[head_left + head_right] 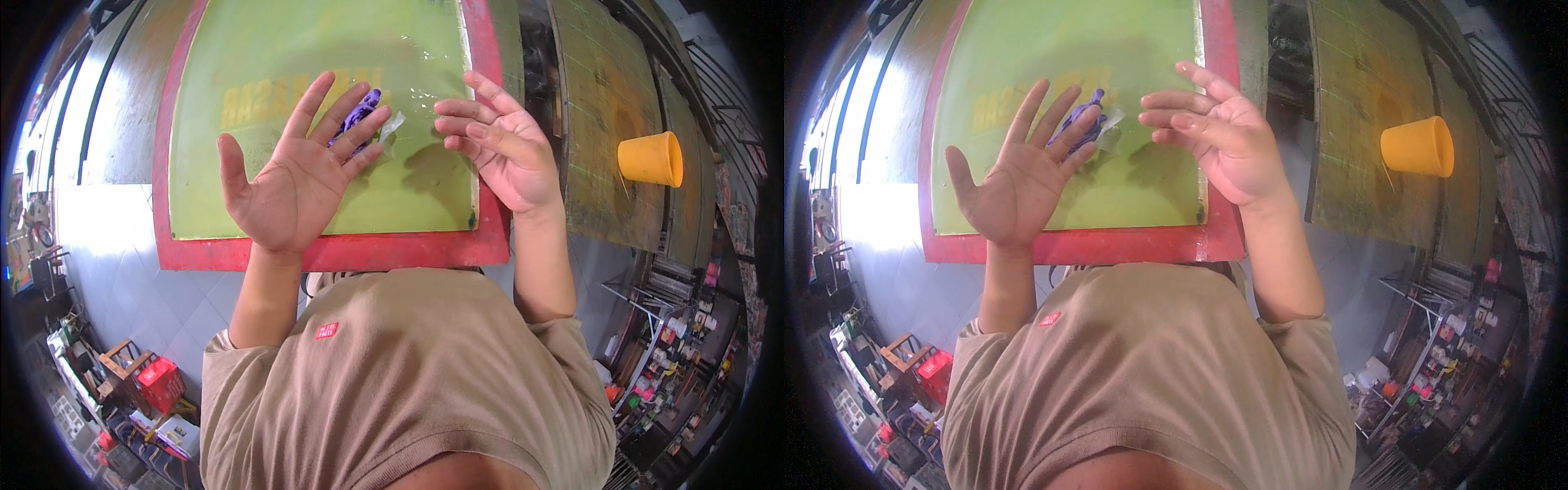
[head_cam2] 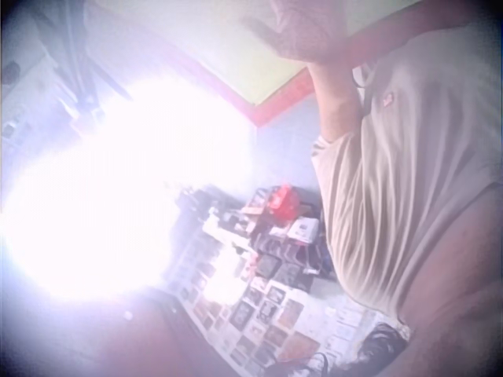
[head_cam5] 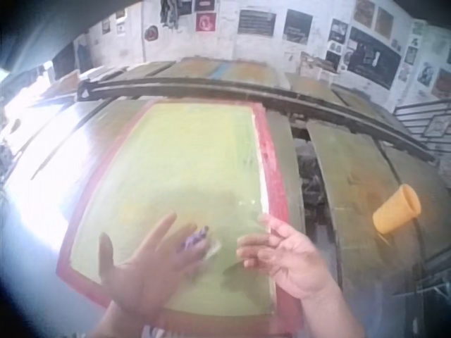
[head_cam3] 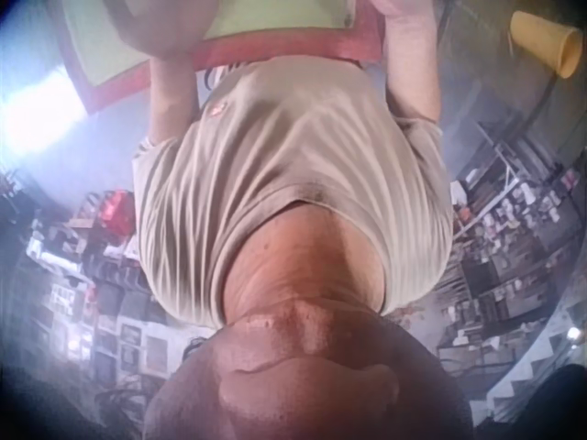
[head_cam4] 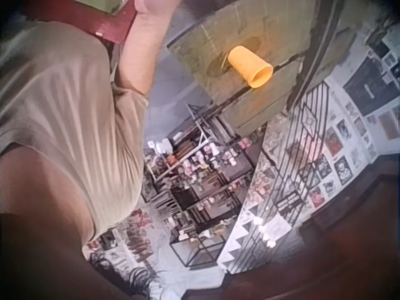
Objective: The person carries a screen printing frame to a workbench, retrieves a purple string and a toothpick from a yellow cup, and uses the toothpick to adjust a small cross mark on the frame surface.
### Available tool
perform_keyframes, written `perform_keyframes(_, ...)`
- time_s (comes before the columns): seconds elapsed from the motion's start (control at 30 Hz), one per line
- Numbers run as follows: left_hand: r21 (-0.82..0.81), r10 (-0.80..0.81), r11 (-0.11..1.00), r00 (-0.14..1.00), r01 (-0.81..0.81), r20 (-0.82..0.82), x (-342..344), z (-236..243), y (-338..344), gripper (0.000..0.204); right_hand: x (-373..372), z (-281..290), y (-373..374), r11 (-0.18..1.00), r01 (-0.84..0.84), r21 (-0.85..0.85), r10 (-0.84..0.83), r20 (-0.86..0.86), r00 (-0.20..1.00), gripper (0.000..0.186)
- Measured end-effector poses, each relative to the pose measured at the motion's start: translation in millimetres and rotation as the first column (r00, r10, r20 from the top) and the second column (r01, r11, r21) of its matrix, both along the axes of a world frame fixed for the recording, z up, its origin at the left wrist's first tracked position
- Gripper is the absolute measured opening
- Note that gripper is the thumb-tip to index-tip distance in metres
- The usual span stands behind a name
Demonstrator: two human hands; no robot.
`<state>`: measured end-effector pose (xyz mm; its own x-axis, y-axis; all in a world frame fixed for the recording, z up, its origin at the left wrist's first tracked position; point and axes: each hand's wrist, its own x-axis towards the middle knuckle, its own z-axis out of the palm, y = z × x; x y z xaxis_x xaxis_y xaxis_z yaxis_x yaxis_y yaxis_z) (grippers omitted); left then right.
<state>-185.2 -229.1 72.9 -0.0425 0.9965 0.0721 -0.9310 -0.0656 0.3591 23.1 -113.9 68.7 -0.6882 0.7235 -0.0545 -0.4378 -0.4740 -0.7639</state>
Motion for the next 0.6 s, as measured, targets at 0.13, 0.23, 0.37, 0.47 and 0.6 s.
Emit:
perform_keyframes(0.13, -0.005, -0.040, 0.999, 0.988, 0.042, 0.147, -2, -2, -3, 0.106, -7, 4, -7, 0.998, 0.024, 0.059, -0.030, 0.110, 0.993, 0.059)
perform_keyframes(0.23, -0.006, -0.054, 0.998, 0.982, 0.056, 0.180, -4, -3, -5, 0.105, -13, 9, -12, 0.995, 0.046, 0.088, -0.061, 0.168, 0.984, 0.058)
perform_keyframes(0.37, 0.004, -0.068, 0.998, 0.979, 0.068, 0.194, -5, -5, -8, 0.106, -22, 13, -17, 0.980, 0.034, 0.195, -0.089, 0.283, 0.955, 0.056)
perform_keyframes(0.47, 0.018, -0.070, 0.998, 0.981, 0.068, 0.182, -9, -8, -11, 0.106, -30, 12, -16, 0.961, 0.033, 0.274, -0.125, 0.325, 0.937, 0.053)
perform_keyframes(0.6, 0.074, -0.088, 0.994, 0.990, 0.080, 0.113, -17, -11, -16, 0.108, -45, 6, -11, 0.826, 0.009, 0.564, -0.291, 0.413, 0.863, 0.048)
